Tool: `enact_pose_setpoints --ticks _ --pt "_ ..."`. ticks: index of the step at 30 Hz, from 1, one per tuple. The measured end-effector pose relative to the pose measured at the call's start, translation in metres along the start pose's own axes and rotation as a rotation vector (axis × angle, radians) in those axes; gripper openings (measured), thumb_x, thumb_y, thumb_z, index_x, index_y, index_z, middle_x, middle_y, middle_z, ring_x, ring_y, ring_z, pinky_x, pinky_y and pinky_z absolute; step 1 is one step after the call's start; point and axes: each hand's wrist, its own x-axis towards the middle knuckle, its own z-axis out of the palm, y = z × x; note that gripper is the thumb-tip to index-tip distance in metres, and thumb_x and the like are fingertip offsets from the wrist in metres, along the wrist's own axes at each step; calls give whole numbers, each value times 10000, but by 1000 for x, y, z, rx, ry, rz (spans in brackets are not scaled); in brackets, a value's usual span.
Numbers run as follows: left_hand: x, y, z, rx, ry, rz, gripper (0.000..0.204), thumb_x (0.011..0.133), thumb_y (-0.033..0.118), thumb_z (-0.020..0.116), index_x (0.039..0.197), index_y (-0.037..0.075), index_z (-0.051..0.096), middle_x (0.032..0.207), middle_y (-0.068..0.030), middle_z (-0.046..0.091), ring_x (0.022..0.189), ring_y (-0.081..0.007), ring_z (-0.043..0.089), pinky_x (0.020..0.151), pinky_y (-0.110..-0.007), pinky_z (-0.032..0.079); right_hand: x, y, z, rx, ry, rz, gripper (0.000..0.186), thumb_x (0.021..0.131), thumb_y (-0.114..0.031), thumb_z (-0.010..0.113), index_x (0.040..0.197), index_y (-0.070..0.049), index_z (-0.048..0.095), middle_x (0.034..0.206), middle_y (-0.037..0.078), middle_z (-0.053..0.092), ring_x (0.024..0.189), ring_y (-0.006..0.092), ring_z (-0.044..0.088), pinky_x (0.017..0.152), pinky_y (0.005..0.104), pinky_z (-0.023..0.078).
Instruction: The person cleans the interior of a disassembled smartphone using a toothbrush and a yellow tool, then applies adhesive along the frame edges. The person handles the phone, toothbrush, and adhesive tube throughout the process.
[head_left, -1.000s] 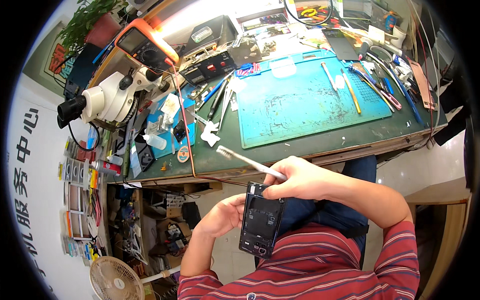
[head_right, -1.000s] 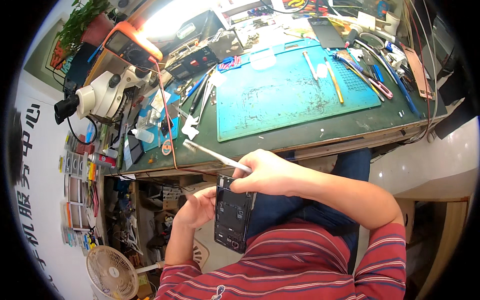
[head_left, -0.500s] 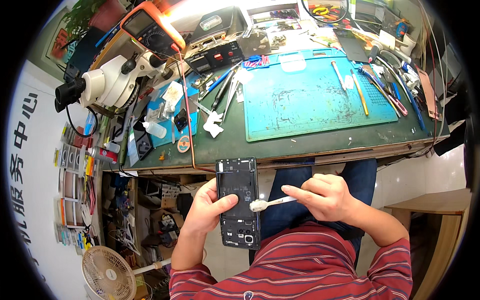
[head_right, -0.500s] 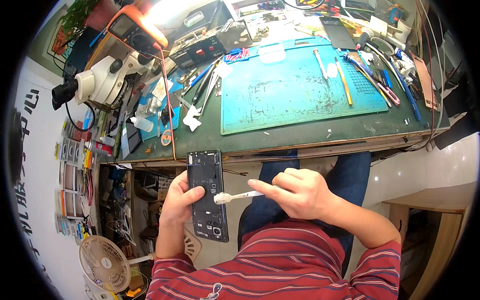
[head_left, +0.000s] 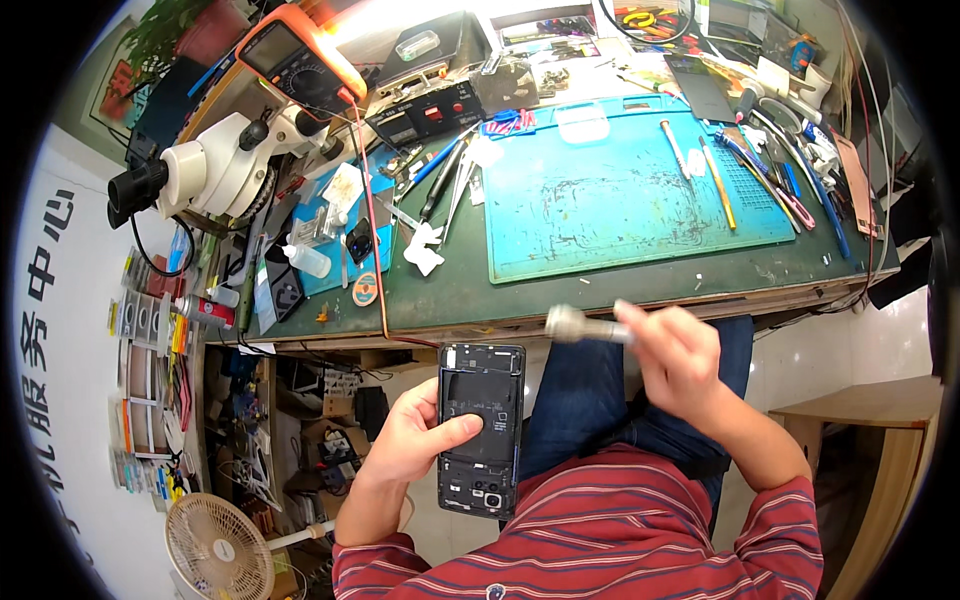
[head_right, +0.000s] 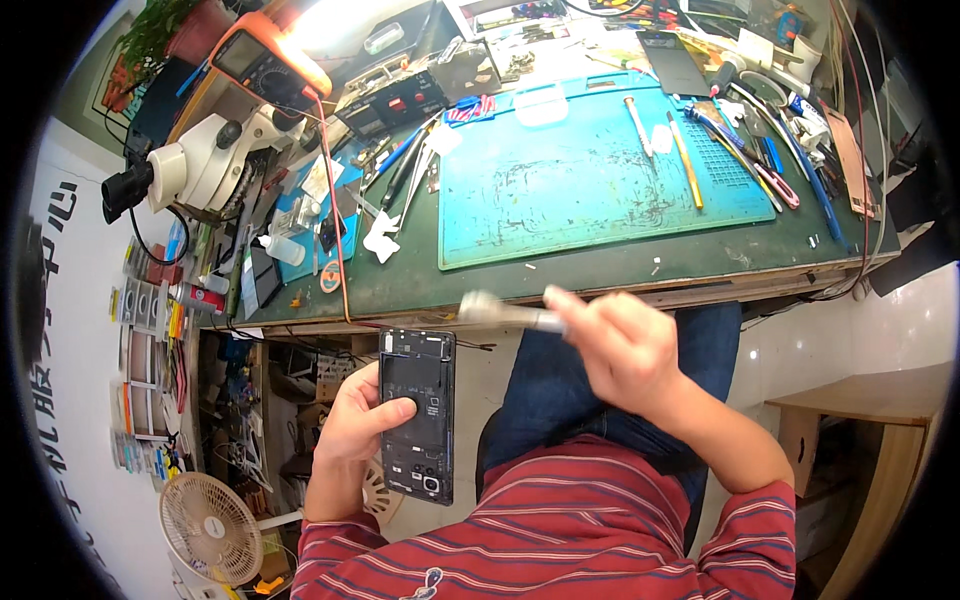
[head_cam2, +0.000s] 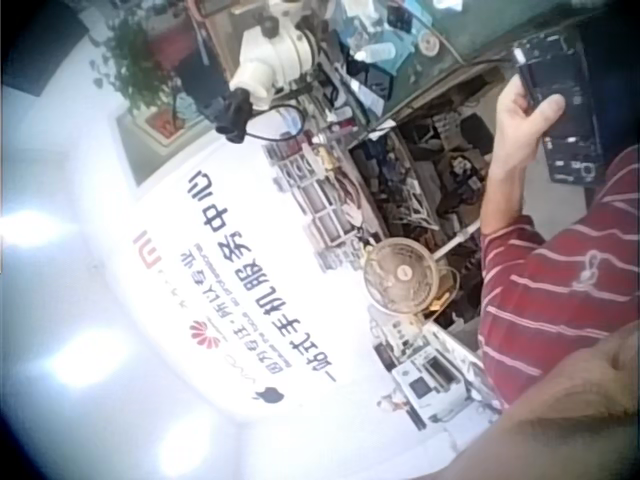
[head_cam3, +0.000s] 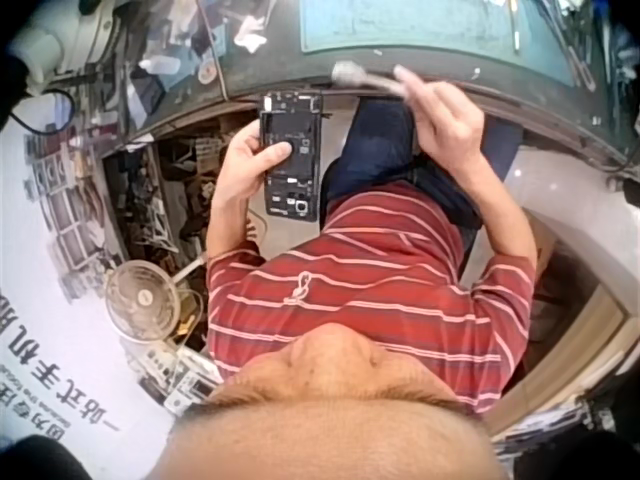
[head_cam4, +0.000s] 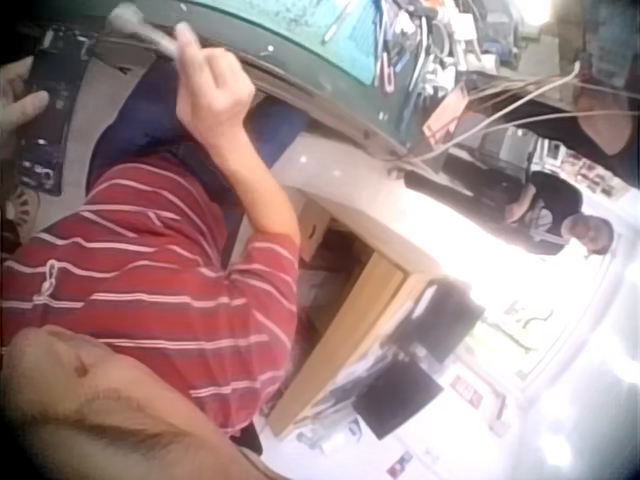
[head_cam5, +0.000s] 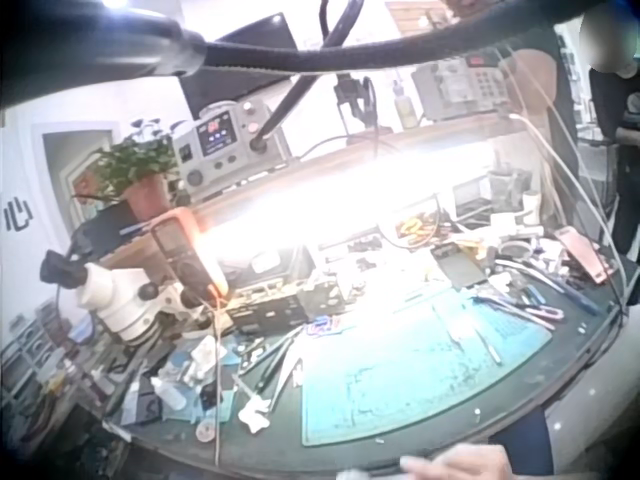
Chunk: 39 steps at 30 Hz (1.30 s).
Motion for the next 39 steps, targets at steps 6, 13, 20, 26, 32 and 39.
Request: enact_pose_setpoints --ticks 6,13,20,26,32,39 --pt "-1 -1 -1 13 -36 -2 426 909 53 739 1297 -39 588 1153 -93 709 997 -128 683 885 -310 568 1 4 1 -78 0 90 435 808 -10 699 1236 -89 716 704 24 537 553 196 510 501 333 438" --pt "-4 2 0 -1 -41 -22 428 910 58 743 1298 -37 588 1156 -93 706 1001 -130 681 885 -312 569 -6 0 1 -57 56 -9 476 761 -59 713 1234 -105 722 699 -2 522 554 161 485 501 296 415" --pt "-5 1 -1 15 -44 -23 414 920 69 737 1293 -35 592 1160 -92 705 1007 -124 678 885 -308 569 -5 -3 -1 -77 -1 -97 442 774 -56 690 1212 -101 731 706 -9 523 550 151 476 491 308 408" --pt "-5 2 1 17 -53 -28 413 919 59 733 1295 -37 592 1152 -92 708 1006 -123 678 887 -310 570 -5 -6 -8 -85 -44 -134 448 756 -57 691 1200 -104 736 715 -5 536 552 147 481 483 309 407" --pt "-7 6 7 46 9 -29 443 873 47 753 1277 -43 595 1151 -98 705 998 -143 685 889 -319 564 1 -10 -13 61 -140 -8 463 777 -31 721 1236 -89 708 708 28 569 568 199 541 501 338 444" --pt "-3 2 5 91 -27 -30 437 892 36 736 1296 -40 587 1151 -95 706 1002 -135 681 889 -316 564 2 -13 -21 202 -336 102 439 829 -99 729 1265 -131 681 683 48 514 568 229 563 488 363 448"
